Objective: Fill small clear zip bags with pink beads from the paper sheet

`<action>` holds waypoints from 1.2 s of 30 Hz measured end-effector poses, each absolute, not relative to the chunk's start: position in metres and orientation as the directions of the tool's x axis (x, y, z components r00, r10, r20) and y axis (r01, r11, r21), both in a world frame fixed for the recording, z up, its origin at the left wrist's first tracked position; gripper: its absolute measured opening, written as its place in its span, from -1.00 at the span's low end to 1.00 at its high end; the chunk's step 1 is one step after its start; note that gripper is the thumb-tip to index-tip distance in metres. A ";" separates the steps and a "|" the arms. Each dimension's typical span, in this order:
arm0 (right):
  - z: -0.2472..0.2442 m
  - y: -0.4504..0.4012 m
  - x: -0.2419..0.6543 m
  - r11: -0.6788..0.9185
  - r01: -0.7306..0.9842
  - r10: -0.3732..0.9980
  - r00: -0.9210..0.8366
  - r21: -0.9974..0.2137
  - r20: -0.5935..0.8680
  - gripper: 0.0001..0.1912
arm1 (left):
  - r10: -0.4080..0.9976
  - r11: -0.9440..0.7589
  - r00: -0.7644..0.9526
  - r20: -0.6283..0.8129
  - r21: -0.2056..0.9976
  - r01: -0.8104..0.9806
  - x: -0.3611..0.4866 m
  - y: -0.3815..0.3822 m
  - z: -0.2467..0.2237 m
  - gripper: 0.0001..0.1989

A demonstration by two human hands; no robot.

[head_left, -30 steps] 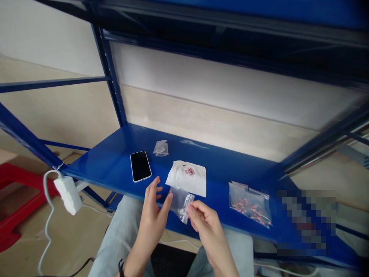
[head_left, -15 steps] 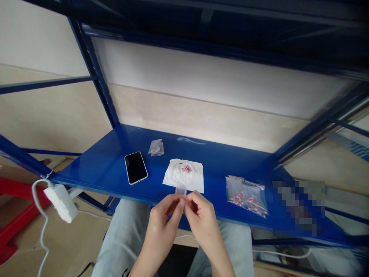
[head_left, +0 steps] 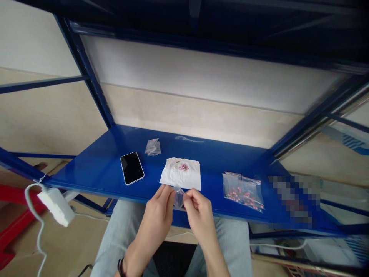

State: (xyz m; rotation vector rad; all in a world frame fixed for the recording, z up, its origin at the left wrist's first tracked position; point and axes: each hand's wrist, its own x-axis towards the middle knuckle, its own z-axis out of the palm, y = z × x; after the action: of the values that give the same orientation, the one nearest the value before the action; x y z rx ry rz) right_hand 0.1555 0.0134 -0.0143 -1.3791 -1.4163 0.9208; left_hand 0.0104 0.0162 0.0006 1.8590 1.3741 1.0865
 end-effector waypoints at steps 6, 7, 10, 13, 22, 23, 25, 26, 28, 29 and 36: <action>0.001 0.008 0.166 0.286 0.530 0.956 -0.217 -0.799 0.198 -0.81 | 0.909 -0.393 0.374 0.184 0.676 0.624 -0.004 0.030 0.017 -0.71; 0.005 0.007 0.168 0.317 0.573 0.945 -0.262 -0.755 0.198 -0.78 | 0.897 -0.410 0.410 0.166 0.659 0.631 -0.004 0.032 0.022 -0.71; 0.013 0.007 0.170 0.271 0.701 0.962 -0.224 -0.660 0.157 -0.78 | 0.867 -0.441 0.480 0.133 0.653 0.616 0.004 0.035 0.035 -0.72; 0.015 0.006 0.169 0.195 0.756 0.981 -0.138 -0.625 0.138 -0.83 | 0.893 -0.392 0.419 0.166 0.746 0.539 0.018 0.030 0.038 -0.74; 0.012 -0.007 0.185 0.065 0.609 0.994 0.033 -0.790 0.107 -0.66 | 0.923 0.258 0.368 -0.113 0.890 -0.376 0.046 -0.034 -0.046 -0.57; 0.010 -0.009 0.183 0.057 0.568 0.995 0.039 -0.821 0.096 -0.66 | 0.925 0.294 0.365 -0.106 0.808 -0.511 0.050 -0.034 -0.052 -0.57; 0.003 -0.011 0.175 0.072 0.459 0.995 0.031 -0.886 0.097 -0.67 | 0.933 0.343 0.335 -0.130 0.599 -0.724 0.059 -0.028 -0.055 -0.43; 0.000 -0.011 0.171 0.088 0.397 0.994 0.024 -0.913 0.106 -0.68 | 0.933 0.360 0.320 -0.168 0.496 -0.790 0.064 -0.022 -0.051 -0.38; -0.008 -0.013 0.163 0.114 0.287 0.992 0.021 -0.951 0.125 -0.75 | 0.922 0.358 0.267 -0.280 0.357 -0.863 0.071 -0.011 -0.040 -0.41; -0.013 -0.014 0.160 0.120 0.238 0.990 0.038 -0.964 0.133 -0.81 | 0.912 0.338 0.222 -0.344 0.323 -0.884 0.074 -0.005 -0.033 -0.46; -0.050 -0.013 0.141 -0.058 -0.660 0.932 0.233 -0.749 -0.277 -0.67 | 0.906 0.184 -0.047 -0.422 0.491 -0.852 0.078 0.007 -0.013 -0.57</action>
State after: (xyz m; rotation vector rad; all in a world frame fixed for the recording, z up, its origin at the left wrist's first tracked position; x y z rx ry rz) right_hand 0.1414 -0.0133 -0.0496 -0.9365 -0.3702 1.3480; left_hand 0.0781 0.0067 -0.0126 0.0879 0.7656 1.4264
